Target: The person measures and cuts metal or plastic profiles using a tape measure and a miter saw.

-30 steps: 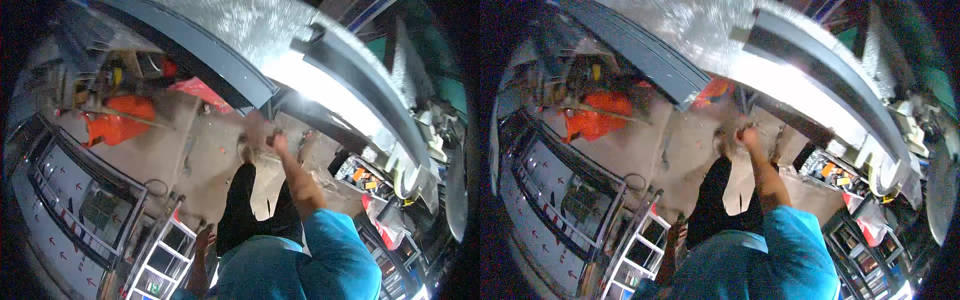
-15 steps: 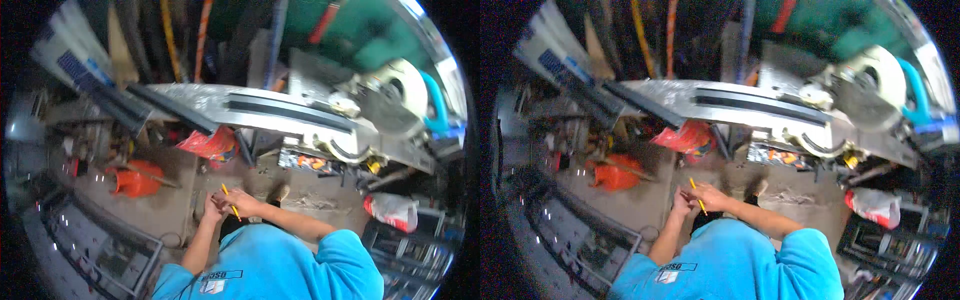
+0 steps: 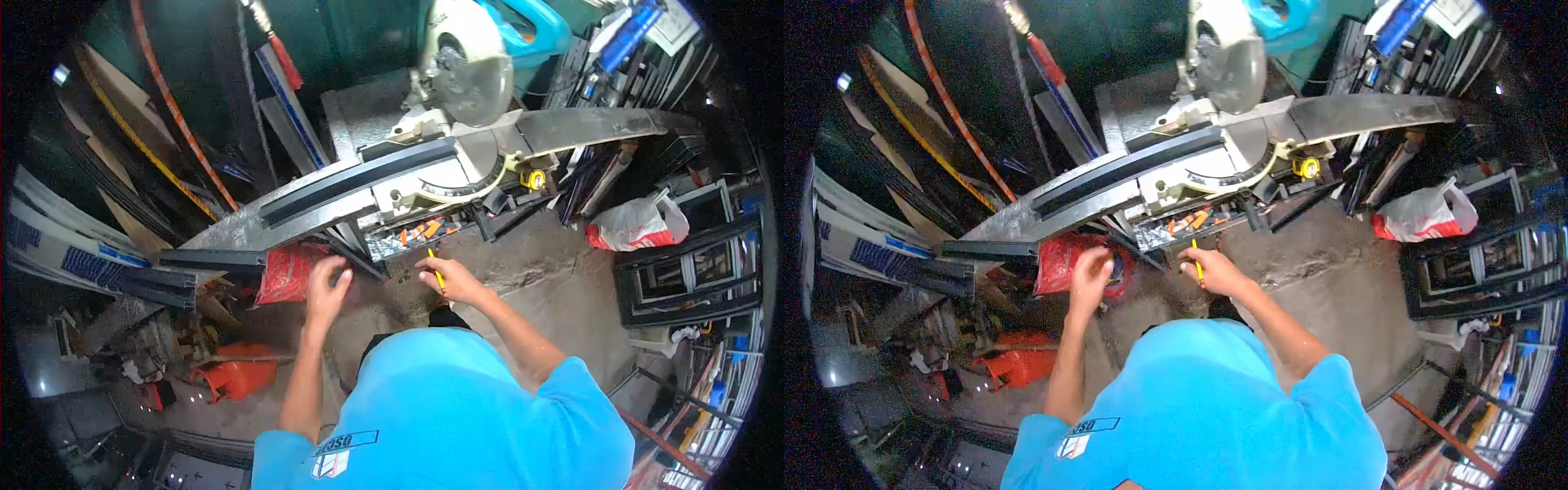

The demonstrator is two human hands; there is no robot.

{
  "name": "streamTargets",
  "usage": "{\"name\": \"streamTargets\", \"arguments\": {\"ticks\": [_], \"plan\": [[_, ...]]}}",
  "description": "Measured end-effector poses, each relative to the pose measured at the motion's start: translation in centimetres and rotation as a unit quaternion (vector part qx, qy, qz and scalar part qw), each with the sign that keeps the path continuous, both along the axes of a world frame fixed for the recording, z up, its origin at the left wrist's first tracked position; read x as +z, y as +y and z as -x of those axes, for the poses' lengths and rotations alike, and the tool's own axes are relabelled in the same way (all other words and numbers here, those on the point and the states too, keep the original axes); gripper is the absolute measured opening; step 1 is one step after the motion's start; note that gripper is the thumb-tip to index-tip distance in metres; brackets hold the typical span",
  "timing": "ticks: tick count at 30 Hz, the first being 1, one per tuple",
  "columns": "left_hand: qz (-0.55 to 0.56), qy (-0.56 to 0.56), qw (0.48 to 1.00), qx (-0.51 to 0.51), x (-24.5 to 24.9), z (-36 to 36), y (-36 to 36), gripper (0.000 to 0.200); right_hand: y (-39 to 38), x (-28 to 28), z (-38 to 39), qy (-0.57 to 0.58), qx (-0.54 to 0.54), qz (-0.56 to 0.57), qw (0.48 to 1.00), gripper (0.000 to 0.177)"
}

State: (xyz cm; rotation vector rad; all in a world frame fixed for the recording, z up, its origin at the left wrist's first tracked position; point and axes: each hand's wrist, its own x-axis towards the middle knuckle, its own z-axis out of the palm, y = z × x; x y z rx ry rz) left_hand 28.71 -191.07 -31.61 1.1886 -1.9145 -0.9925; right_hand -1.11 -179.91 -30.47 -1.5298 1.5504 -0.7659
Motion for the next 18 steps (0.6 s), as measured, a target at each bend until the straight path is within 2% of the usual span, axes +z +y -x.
{"name": "streamTargets", "arguments": {"ticks": [1,5,7,8,11,12,13,15,17,18], "plan": [[0.096,-0.041,0.994,-0.029,0.9,2.3,-1.4,0.031,0.2,-0.1,0.6,-0.002,-0.002,0.003,1.000,0.035],[0.254,-0.146,0.956,-0.028,2.6,10.8,-7.6,0.042,-0.6,0.6,2.5,-0.008,0.050,0.006,0.999,0.035],[0.274,-0.223,0.935,-0.019,1.9,13.4,-10.9,0.051,-0.7,1.9,3.5,-0.001,0.088,0.014,0.996,0.036],[0.268,-0.284,0.921,-0.004,1.1,14.3,-12.6,0.055,-0.9,2.7,4.2,0.012,0.109,0.023,0.994,0.036],[0.203,-0.354,0.913,0.033,0.6,15.4,-15.4,0.050,-0.8,3.8,6.5,0.024,0.121,0.063,0.990,0.037],[0.193,-0.333,0.923,0.026,0.5,15.3,-16.5,0.038,-0.6,3.8,7.4,-0.010,0.095,0.091,0.991,0.036],[0.253,-0.306,0.918,0.006,0.8,15.2,-16.8,0.032,-0.3,3.6,8.3,-0.046,0.068,0.115,0.990,0.036],[0.208,-0.223,0.948,-0.095,0.5,14.7,-18.5,0.035,-0.3,3.0,9.8,-0.093,0.045,0.100,0.990,0.035],[0.113,-0.231,0.955,-0.145,2.6,15.2,-18.3,0.039,-0.4,3.1,11.2,-0.041,-0.035,0.058,0.997,0.034],[0.058,-0.244,0.954,-0.166,2.9,15.3,-18.5,0.042,-0.8,3.1,11.4,-0.054,-0.063,0.037,0.996,0.035]]}}
